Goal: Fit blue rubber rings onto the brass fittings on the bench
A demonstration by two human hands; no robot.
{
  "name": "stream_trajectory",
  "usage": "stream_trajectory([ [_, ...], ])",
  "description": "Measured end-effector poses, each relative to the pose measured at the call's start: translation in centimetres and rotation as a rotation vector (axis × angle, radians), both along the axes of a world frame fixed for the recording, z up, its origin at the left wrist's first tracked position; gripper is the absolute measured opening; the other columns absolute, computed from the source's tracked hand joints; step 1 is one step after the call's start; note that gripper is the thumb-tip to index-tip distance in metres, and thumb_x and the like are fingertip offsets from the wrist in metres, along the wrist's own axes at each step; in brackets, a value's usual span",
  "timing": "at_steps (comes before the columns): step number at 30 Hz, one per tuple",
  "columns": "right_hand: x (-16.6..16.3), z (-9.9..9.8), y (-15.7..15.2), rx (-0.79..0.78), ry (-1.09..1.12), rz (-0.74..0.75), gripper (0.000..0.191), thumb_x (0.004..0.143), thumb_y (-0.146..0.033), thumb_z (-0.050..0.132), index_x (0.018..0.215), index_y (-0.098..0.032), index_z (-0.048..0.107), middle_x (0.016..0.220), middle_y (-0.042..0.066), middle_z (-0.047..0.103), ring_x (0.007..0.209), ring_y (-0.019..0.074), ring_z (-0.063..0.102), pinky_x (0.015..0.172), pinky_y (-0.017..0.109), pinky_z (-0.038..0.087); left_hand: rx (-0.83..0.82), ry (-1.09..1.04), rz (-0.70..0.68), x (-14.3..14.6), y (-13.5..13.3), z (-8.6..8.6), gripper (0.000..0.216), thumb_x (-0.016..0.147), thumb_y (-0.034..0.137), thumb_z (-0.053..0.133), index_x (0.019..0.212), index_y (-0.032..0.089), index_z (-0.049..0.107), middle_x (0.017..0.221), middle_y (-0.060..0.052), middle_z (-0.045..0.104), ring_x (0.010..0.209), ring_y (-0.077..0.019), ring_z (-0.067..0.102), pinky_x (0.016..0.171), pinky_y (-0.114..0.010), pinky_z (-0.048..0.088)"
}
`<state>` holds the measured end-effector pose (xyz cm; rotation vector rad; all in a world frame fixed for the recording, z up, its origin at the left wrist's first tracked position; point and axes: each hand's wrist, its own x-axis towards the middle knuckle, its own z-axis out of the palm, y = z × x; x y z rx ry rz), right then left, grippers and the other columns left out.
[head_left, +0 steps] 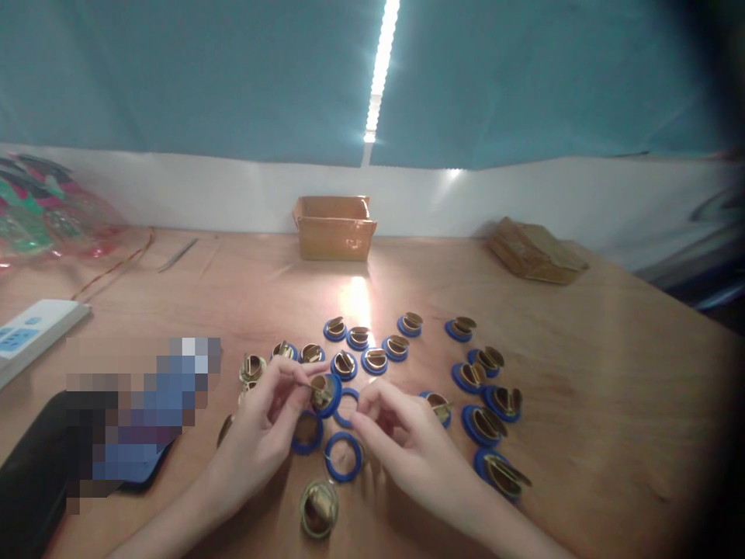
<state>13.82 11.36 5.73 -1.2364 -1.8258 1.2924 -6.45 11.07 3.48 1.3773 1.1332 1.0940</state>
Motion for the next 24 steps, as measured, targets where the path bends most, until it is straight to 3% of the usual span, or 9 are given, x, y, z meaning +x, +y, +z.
stream_trajectory([
  [4,-0.1,-0.4,-0.3,-0.066,0.093,0.014,0.009,0.093,-0.029,0.057,0.093,-0.02,0.053,0.073,-0.003,0.055,0.062,0.0107,0.05,0.054,0.022,0.038,-0.082,-0.15,-0.059,0.8,-0.5,0.1,0.008,0.095,0.023,0.051,0.088,0.023,0.05,0.114,-0.007,0.069,0.105,-0.0187,0.067,0.091,-0.033,0.054],
  [10,-0.1,-0.4,-0.5,0.036,0.04,0.003,0.01,0.092,-0.027,0.059,0.099,-0.021,0.057,0.076,-0.001,0.061,0.064,0.0124,0.056,0.055,0.024,0.043,-0.062,-0.249,-0.017,1.5,-1.0,0.3,0.011,0.086,0.016,0.063,0.081,0.022,0.056,0.104,-0.004,0.068,0.093,-0.0161,0.07,0.084,-0.03,0.06],
  [13,0.0,-0.3,-0.6,0.144,0.014,0.001,0.016,0.092,-0.022,0.058,0.108,-0.022,0.057,0.082,0.0,0.064,0.066,0.0132,0.059,0.056,0.024,0.047,-0.036,-0.274,0.028,1.5,-1.0,0.4,0.026,0.081,0.009,0.067,0.098,0.027,0.058,0.097,0.001,0.07,0.088,-0.0143,0.072,0.081,-0.026,0.061],
  [16,0.1,-0.4,-0.7,0.299,0.001,0.001,0.027,0.09,-0.016,0.059,0.116,-0.024,0.056,0.093,0.001,0.065,0.07,0.013,0.06,0.06,0.025,0.05,-0.04,-0.233,-0.027,1.4,-0.9,0.6,0.04,0.083,0.006,0.063,0.115,0.031,0.061,0.109,0.0,0.071,0.099,-0.0154,0.07,0.088,-0.028,0.059],
  [21,0.1,-0.7,-0.8,0.527,0.0,-0.031,0.035,0.086,-0.008,0.06,0.117,-0.023,0.055,0.097,0.004,0.065,0.079,0.0157,0.063,0.066,0.028,0.055,0.008,-0.24,-0.094,1.4,-0.9,0.7,0.029,0.08,0.002,0.066,0.095,0.026,0.073,0.101,-0.001,0.073,0.099,-0.0156,0.07,0.087,-0.026,0.059],
  [24,0.0,-0.8,-1.0,0.625,-0.023,-0.049,0.039,0.086,-0.004,0.057,0.121,-0.022,0.055,0.104,0.008,0.066,0.088,0.0185,0.066,0.068,0.03,0.058,-0.036,-0.254,-0.071,1.4,-1.0,0.4,0.03,0.075,-0.001,0.069,0.09,0.024,0.072,0.116,-0.003,0.073,0.111,-0.0185,0.068,0.095,-0.03,0.057],
])
